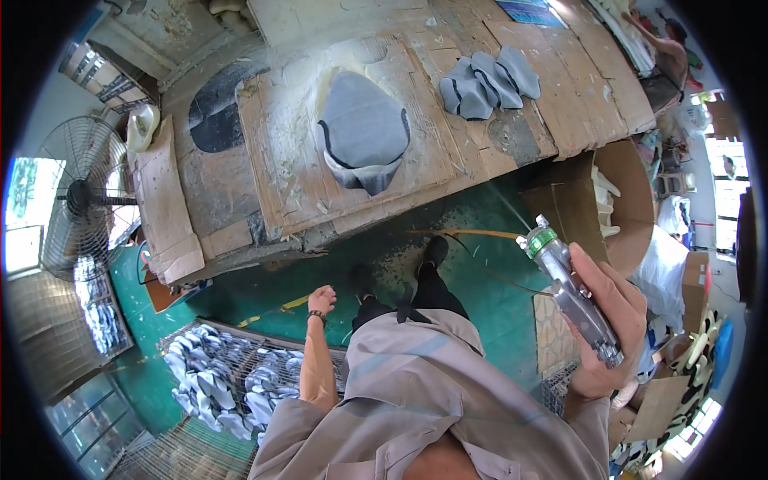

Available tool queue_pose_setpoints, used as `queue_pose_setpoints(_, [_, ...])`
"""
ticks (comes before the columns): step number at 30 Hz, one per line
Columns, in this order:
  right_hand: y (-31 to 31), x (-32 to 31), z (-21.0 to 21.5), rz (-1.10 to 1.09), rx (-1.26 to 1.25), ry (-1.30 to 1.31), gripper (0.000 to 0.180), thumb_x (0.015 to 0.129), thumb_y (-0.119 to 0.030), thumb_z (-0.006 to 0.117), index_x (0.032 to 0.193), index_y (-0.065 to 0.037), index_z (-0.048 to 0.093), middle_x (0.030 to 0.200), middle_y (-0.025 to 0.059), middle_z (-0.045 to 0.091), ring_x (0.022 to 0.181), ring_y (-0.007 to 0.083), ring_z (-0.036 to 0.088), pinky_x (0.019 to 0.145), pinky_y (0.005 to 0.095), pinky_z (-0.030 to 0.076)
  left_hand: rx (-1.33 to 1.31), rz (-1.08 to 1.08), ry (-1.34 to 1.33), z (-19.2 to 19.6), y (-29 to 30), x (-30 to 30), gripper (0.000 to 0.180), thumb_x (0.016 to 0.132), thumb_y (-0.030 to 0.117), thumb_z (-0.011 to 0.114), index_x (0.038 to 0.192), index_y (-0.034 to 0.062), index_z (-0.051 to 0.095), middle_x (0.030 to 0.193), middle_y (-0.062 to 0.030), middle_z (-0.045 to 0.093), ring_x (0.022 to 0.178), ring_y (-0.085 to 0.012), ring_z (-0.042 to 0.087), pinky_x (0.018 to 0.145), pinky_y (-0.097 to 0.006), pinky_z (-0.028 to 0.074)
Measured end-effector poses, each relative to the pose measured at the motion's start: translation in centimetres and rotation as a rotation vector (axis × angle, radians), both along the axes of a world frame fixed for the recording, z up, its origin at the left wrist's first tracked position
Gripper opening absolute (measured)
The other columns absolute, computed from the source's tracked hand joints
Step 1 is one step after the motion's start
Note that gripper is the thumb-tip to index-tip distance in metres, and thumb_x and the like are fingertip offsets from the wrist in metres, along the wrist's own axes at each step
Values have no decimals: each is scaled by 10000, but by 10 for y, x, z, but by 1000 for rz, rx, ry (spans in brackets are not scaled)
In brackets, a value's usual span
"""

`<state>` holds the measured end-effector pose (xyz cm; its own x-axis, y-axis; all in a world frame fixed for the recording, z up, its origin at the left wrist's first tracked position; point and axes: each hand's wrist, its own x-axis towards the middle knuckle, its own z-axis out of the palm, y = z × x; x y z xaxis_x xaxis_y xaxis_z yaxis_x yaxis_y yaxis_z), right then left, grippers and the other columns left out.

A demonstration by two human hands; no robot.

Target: Applying adhesive and organizing foam pieces for shoe or garment assembly at a factory workbench.

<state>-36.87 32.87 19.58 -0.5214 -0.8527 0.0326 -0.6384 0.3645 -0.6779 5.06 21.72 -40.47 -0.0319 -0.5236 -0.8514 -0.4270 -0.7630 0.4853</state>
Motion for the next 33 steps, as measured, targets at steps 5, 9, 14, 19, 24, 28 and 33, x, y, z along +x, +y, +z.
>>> queue_pose_setpoints(5, [-14,85,13,-84,132,177,503,759,-247,655,1205,-32,745,1035,149,719,918,247,656,855,325,498,112,4,-25,-29,8,77,208,966,197,623,1140,121,708,917,-4,731,764,-117,687,595,-303,551])
queue_pose_setpoints(9, [-10,110,26,184,68,220,538,758,-107,694,1282,14,671,907,158,687,770,260,659,707,335,509,223,35,-24,-45,28,131,249,961,211,641,1188,112,658,958,-47,719,795,-208,698,646,-422,570])
queue_pose_setpoints(14, [-23,138,39,64,160,164,534,719,-14,678,1252,10,692,971,186,700,825,259,669,777,321,507,267,191,-79,-47,53,162,219,950,164,606,1141,103,694,902,-61,712,738,-200,684,589,-409,551])
queue_pose_setpoints(19, [-31,158,40,94,136,282,597,738,93,663,1329,18,632,981,175,689,830,246,672,754,302,506,279,174,-60,-46,59,156,201,961,181,611,1130,107,692,913,-61,720,751,-202,688,615,-412,556])
queue_pose_setpoints(24, [-45,179,40,132,77,310,609,720,78,653,1326,26,630,965,182,681,815,258,663,747,306,504,243,166,52,-60,51,143,212,968,218,660,1156,122,665,932,-43,716,780,-195,684,658,-426,571])
queue_pose_setpoints(28, [-52,202,38,246,77,354,666,666,5,584,1329,31,630,900,184,663,790,277,661,731,309,499,210,157,95,-62,44,134,179,970,209,657,1130,131,671,932,-34,715,781,-188,682,658,-413,559])
queue_pose_setpoints(33, [-56,222,32,297,48,314,638,681,-11,586,1314,52,636,863,182,658,760,277,657,689,316,497,206,165,75,-62,49,142,161,972,160,605,1101,129,697,892,-16,726,729,-153,684,579,-359,549])
